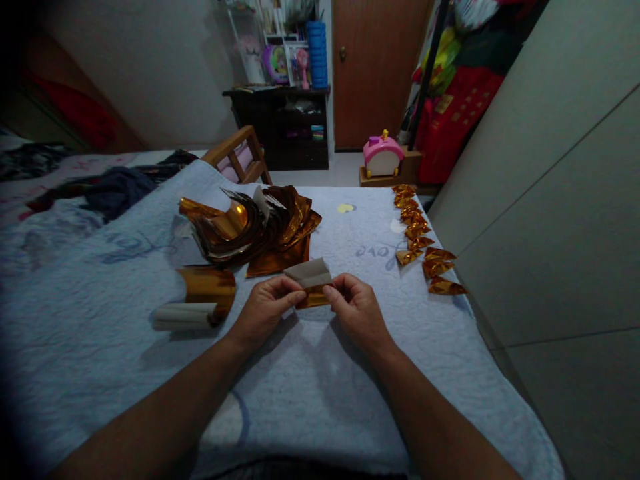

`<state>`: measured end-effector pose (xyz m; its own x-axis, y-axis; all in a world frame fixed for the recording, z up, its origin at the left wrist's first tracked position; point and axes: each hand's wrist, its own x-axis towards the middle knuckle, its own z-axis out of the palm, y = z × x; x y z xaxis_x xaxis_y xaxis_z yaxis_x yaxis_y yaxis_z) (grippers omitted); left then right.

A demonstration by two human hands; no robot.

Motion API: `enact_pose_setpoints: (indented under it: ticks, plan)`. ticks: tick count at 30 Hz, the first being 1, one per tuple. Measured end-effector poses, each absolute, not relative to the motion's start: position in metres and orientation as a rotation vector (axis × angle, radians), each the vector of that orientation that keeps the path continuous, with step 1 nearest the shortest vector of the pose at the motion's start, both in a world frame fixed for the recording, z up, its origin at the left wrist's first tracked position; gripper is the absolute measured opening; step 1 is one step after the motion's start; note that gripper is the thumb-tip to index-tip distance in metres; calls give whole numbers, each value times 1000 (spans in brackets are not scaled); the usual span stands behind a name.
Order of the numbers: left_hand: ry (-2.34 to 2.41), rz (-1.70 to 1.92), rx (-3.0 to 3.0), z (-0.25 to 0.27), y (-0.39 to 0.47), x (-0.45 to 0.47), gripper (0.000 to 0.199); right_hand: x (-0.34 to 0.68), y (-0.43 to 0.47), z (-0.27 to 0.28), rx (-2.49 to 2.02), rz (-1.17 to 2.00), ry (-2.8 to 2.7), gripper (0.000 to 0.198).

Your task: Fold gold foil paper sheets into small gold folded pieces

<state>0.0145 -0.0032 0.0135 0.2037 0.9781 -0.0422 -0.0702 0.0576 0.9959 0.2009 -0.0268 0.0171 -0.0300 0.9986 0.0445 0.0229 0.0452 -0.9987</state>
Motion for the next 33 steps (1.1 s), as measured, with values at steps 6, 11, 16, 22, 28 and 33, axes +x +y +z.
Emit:
enact_pose_setpoints:
  ticks: [6,11,16,22,28,33]
  plan:
    - [1013,1046,1205,14,-3,15,16,201,-27,19,-1195,1174,-1271,19]
    - [1024,1037,1188,15,-4,15,18,202,-28,18,-1196,1173,-1272,18]
    - [1013,1048,1182,15,-4,16,18,202,-28,17,-1192,1166,-1271,18]
    - [1010,1100,1167,12,-4,16,19,201,-27,16,-1191,1162,-1278,18]
    - [934,1104,1086,11,-8,19,37,200,-24,13,-1247,1133,-1279,19]
    - [988,1167,1264,12,-12,20,45,202,-22,7,-1308,1171,-1193,23]
